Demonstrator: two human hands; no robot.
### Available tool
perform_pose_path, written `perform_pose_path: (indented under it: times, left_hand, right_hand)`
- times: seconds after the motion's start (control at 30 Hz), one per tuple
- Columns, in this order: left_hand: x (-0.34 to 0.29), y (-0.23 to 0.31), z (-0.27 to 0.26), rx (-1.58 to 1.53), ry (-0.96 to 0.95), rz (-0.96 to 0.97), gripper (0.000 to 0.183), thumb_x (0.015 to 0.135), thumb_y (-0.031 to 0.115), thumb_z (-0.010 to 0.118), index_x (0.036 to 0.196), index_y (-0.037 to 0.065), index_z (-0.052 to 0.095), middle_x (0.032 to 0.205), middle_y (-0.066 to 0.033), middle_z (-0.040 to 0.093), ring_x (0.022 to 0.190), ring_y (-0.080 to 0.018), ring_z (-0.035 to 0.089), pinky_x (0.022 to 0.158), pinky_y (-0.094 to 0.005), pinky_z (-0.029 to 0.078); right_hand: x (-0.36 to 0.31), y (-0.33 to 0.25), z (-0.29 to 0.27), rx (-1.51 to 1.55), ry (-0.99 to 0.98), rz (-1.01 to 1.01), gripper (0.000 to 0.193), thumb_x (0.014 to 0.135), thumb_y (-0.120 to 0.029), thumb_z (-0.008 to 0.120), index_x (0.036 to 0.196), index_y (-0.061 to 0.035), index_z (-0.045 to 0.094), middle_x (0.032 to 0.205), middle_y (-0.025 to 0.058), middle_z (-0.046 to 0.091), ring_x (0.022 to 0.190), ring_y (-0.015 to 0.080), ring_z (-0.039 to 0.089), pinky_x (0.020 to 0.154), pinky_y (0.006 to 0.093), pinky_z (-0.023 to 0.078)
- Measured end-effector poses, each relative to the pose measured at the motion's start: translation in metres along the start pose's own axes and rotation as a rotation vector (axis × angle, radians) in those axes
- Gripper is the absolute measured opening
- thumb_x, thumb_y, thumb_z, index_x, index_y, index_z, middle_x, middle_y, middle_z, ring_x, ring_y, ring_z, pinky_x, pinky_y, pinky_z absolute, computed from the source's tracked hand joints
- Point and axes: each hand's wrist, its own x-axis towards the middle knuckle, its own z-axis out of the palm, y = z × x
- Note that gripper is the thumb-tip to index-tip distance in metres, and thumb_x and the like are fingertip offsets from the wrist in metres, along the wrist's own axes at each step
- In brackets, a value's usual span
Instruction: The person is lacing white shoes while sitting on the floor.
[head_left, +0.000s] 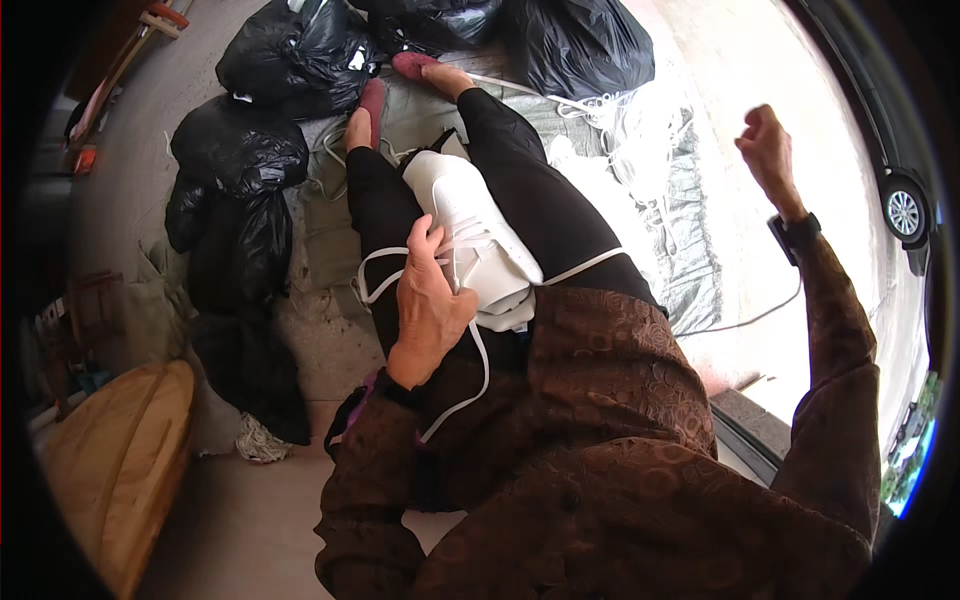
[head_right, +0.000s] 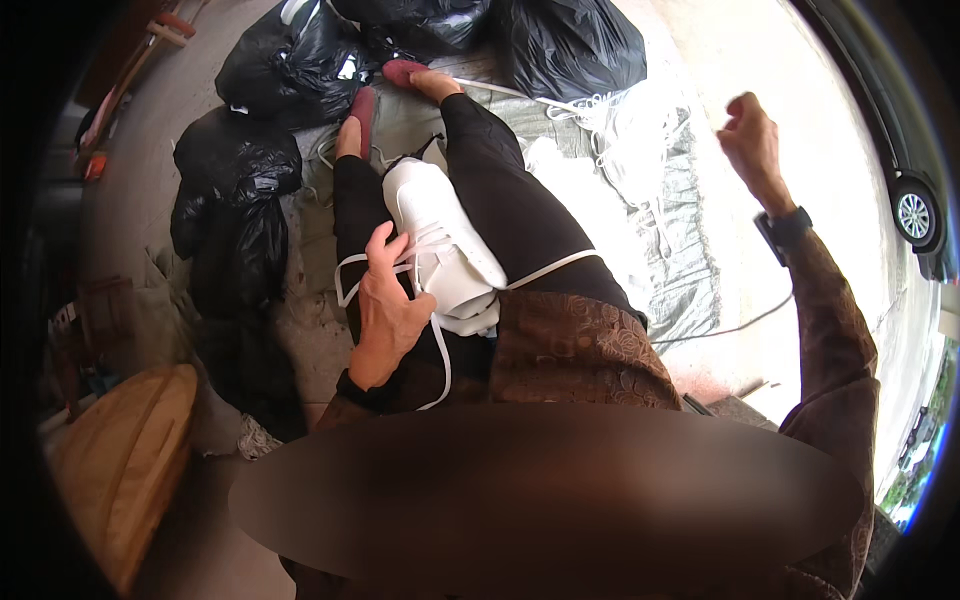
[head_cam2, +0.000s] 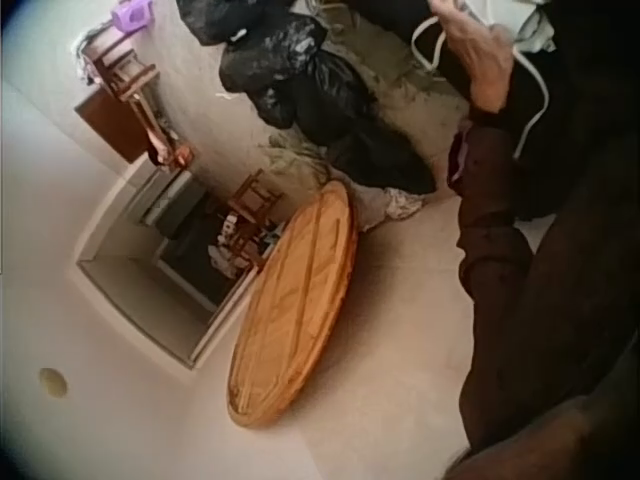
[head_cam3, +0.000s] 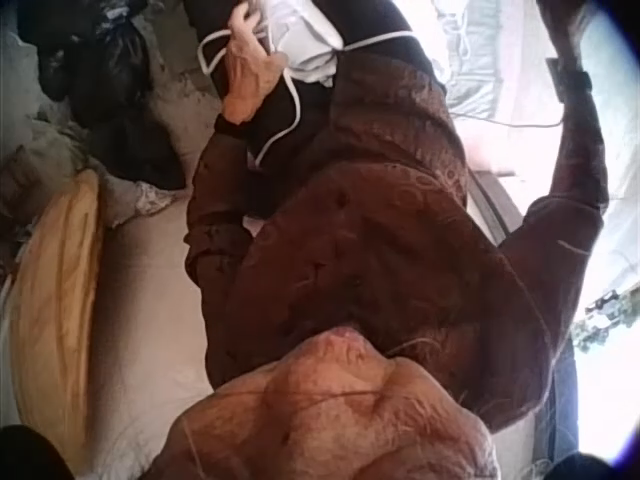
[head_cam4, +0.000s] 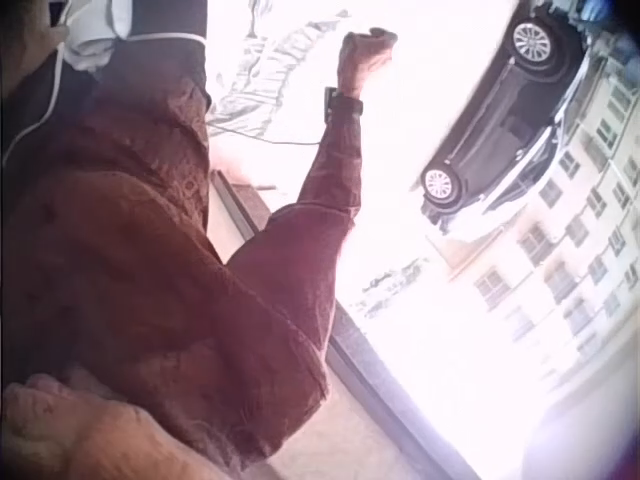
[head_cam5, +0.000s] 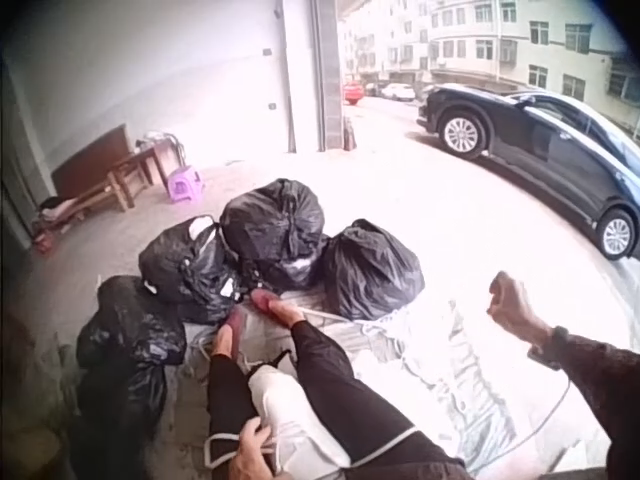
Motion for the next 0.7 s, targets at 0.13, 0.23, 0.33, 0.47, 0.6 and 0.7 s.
perform_pose_path:
  times: [0.13, 0.23, 0.33, 0.47, 0.6, 0.7]
  left_hand:
    - [-0.01, 0.014, 0.0, 0.068, 0.073, -0.064, 0.08, 0.07, -0.003, 0.053, 0.143, -0.007, 0.02, 0.12, -0.0314, 0.063, 0.098, -0.0463, 0.065, 0.09, -0.0444, 0.051]
    - [-0.013, 0.008, 0.002, 0.039, 0.053, -0.137, 0.081, 0.07, -0.003, 0.054, 0.144, -0.008, 0.02, 0.12, -0.0297, 0.064, 0.1, -0.0447, 0.065, 0.092, -0.0444, 0.05]
    - [-0.015, 0.002, -0.007, 0.06, 0.054, -0.159, 0.078, 0.07, -0.002, 0.064, 0.139, -0.01, 0.027, 0.113, -0.0234, 0.069, 0.099, -0.0417, 0.067, 0.09, -0.0425, 0.051]
    - [-0.018, 0.001, -0.002, -0.006, 0.09, -0.16, 0.078, 0.071, 0.001, 0.069, 0.137, -0.01, 0.03, 0.109, -0.0226, 0.071, 0.097, -0.0387, 0.069, 0.087, -0.0418, 0.051]
    - [-0.017, 0.001, -0.003, 0.07, 0.05, -0.205, 0.08, 0.071, -0.001, 0.072, 0.138, -0.01, 0.03, 0.105, -0.024, 0.071, 0.094, -0.0382, 0.07, 0.086, -0.0415, 0.051]
    - [-0.022, -0.004, -0.001, 0.007, 0.066, -0.139, 0.077, 0.073, -0.004, 0.065, 0.14, -0.009, 0.028, 0.108, -0.0247, 0.07, 0.094, -0.0386, 0.07, 0.087, -0.0409, 0.051]
  right_hand:
    - [-0.08, -0.086, 0.043, 0.432, -0.198, -0.263, 0.03, 0.077, -0.001, 0.077, 0.099, -0.0029, 0.057, 0.08, 0.0103, 0.068, 0.072, 0.0195, 0.069, 0.063, 0.0322, 0.056]
    - [-0.149, -0.19, 0.096, 0.594, -0.355, -0.627, 0.029, 0.074, 0.001, 0.077, 0.094, -0.0037, 0.056, 0.078, 0.0091, 0.062, 0.07, 0.0253, 0.065, 0.062, 0.0346, 0.052]
    - [-0.167, -0.237, 0.141, 0.562, -0.369, -0.79, 0.032, 0.07, -0.003, 0.074, 0.094, -0.0035, 0.054, 0.082, 0.0104, 0.065, 0.08, 0.0312, 0.065, 0.067, 0.0399, 0.054]
    - [-0.171, -0.246, 0.145, 0.267, -0.35, -0.877, 0.042, 0.066, -0.013, 0.075, 0.101, 0.0009, 0.056, 0.083, 0.0129, 0.067, 0.08, 0.0299, 0.069, 0.065, 0.0373, 0.056]
    - [-0.172, -0.252, 0.158, 0.21, -0.342, -0.934, 0.035, 0.073, -0.013, 0.071, 0.101, 0.0011, 0.055, 0.086, 0.0149, 0.063, 0.079, 0.0305, 0.067, 0.069, 0.0388, 0.055]
    - [-0.165, -0.239, 0.156, 0.26, -0.335, -0.976, 0.033, 0.072, -0.009, 0.071, 0.099, 0.0002, 0.054, 0.084, 0.0149, 0.063, 0.079, 0.0323, 0.066, 0.07, 0.0397, 0.054]
